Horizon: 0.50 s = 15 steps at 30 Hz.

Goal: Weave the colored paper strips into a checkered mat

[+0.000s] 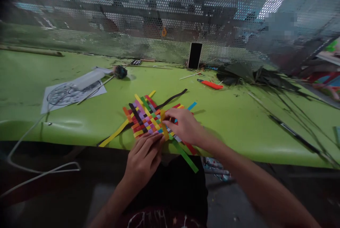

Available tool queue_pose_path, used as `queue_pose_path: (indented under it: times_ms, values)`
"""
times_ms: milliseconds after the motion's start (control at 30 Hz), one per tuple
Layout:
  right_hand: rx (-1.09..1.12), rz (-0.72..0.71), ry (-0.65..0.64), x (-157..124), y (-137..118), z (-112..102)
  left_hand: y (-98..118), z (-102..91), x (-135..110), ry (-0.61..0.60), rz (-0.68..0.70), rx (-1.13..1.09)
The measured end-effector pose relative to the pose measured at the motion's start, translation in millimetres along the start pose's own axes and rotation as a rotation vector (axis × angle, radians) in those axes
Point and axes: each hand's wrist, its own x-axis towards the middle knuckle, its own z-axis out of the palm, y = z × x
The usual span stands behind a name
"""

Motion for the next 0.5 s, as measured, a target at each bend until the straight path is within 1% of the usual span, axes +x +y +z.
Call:
queue_pose_path:
  times_ms: [100,167,300,367,500]
  values:
    - [-0.027,0.051,-0.099,19,12,14,-4,5.0,-6,0.066,0.021,0.002]
    - [-0.058,0.041,-0.140,24,18,20,-5,5.9,-7,0.077,0.042,0.017]
    - [-0.101,-0.027,-0.152,23,23,27,-6,1.2,-6,-0.025,0.043,0.091]
    - [-0.106,-0.023,-0.145,21,23,28,-5,-2.4,-5,-0.072,0.037,0.103]
    - [-0.136,-0.003,-0.130,20,20,30,-1,-7.7,-1,-0.124,0.037,0.112]
